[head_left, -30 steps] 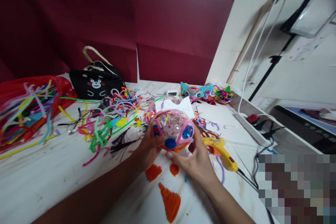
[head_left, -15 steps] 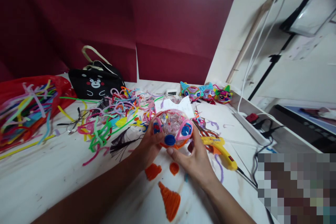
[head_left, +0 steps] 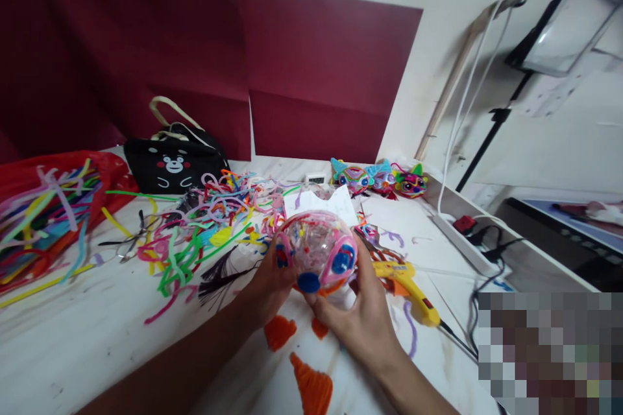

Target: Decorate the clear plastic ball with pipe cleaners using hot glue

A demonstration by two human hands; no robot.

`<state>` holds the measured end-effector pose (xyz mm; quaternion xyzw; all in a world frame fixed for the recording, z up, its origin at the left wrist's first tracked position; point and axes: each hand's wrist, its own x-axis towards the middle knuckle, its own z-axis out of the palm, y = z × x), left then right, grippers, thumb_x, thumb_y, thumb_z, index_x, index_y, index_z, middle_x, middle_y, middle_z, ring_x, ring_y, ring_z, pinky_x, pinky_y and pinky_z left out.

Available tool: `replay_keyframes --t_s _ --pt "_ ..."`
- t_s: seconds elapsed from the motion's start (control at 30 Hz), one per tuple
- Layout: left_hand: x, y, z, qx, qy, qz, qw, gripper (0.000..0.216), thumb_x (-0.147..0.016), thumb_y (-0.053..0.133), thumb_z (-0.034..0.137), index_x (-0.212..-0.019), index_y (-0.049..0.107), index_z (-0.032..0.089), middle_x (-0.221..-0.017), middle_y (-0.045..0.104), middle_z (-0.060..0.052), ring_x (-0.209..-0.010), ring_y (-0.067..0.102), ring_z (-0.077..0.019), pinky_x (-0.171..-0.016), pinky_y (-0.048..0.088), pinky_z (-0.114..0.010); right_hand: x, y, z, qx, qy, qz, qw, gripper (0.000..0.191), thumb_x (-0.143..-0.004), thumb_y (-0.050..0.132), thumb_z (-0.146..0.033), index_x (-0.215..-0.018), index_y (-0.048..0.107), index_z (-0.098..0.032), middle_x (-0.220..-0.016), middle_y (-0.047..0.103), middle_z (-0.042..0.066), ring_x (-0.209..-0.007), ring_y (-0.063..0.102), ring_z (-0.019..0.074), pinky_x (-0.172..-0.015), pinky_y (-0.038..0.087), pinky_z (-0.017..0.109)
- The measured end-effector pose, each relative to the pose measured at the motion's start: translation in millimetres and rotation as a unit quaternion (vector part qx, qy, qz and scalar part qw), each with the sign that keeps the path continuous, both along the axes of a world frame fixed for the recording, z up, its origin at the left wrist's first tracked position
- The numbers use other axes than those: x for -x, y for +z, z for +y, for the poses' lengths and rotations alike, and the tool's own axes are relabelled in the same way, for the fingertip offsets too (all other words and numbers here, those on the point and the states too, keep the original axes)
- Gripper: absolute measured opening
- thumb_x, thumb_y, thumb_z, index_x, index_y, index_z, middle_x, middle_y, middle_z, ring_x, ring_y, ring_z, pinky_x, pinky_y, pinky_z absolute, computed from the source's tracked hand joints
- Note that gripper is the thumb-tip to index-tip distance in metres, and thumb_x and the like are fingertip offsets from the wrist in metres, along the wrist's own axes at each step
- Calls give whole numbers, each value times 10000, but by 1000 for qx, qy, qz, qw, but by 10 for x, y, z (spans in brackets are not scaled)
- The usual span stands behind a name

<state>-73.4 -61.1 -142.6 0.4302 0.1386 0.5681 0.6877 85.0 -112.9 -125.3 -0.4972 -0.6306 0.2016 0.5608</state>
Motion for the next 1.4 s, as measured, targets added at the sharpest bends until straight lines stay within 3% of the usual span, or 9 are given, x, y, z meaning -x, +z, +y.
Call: replay_keyframes --t_s 0.23,0.37,0.5,0.63,0.73,0.97,1.17,1.4 --pt "91 132 -21 -77 -57 58 994 662 -700 856 432 -1317 632 347 -1218 733 -47 -1193 658 -345 -1037 529 -481 6 59 -74 -114 -42 -92 988 950 -750 744 -384 -1547 281 -153 -1446 532 185 -1311 555 357 -1034 531 483" --pt "146 175 -5 -80 -67 116 988 812 -648 871 501 -1386 586 317 -1287 705 -89 -1253 609 -396 -1052 507 -525 11 56 -89 -148 -63 -118 980 938 -760 718 -361 -1548 262 -134 -1456 516 194 -1306 551 364 -1014 541 485" --pt "189 209 28 -85 -72 146 983 867 -632 887 453 -1417 562 279 -1313 688 -125 -1261 595 -425 -1053 500 -543 4 46 -80 -159 -69 -134 976 925 -766 717 -381 -1538 276 -127 -1468 505 195 -1322 532 372 -1005 546 485" --pt "219 282 77 -138 -37 182 973 702 -644 878 347 -1304 664 244 -1312 686 -125 -1288 572 -420 -1082 482 -508 -10 49 -58 -156 -73 -141 975 925 -762 716 -366 -1533 281 -101 -1473 492 204 -1342 506 370 -995 555 467" --pt "243 328 114 -166 -10 194 967 697 -594 901 376 -1246 695 240 -1370 647 -111 -1320 538 -422 -1102 463 -490 -19 44 -36 -175 -69 -147 971 914 -767 711 -369 -1528 284 -98 -1450 506 205 -1326 515 360 -981 561 456" --pt "280 348 141 -165 -38 182 969 967 -600 903 479 -1451 500 257 -1433 578 -137 -1357 491 -436 -1113 414 -535 -41 20 28 -190 -66 -151 968 917 -780 720 -403 -1539 269 -158 -1391 549 187 -1278 549 370 -982 544 500" --pt "332 387 118 -149 -26 204 967 1208 -565 937 366 -1574 279 271 -1506 496 -173 -1391 462 -423 -1156 369 -520 -63 -6 89 -203 -40 -157 966 932 -775 728 -409 -1545 253 -187 -1380 545 180 -1261 560 371 -995 529 523" --pt "449 382 207 -243 -12 257 935 1287 -550 933 287 -1601 194 223 -1581 384 -205 -1412 421 -448 -1171 337 -517 -80 -85 140 -192 -16 -160 968 957 -750 727 -359 -1555 230 -217 -1418 509 167 -1280 539 376 -996 529 533"
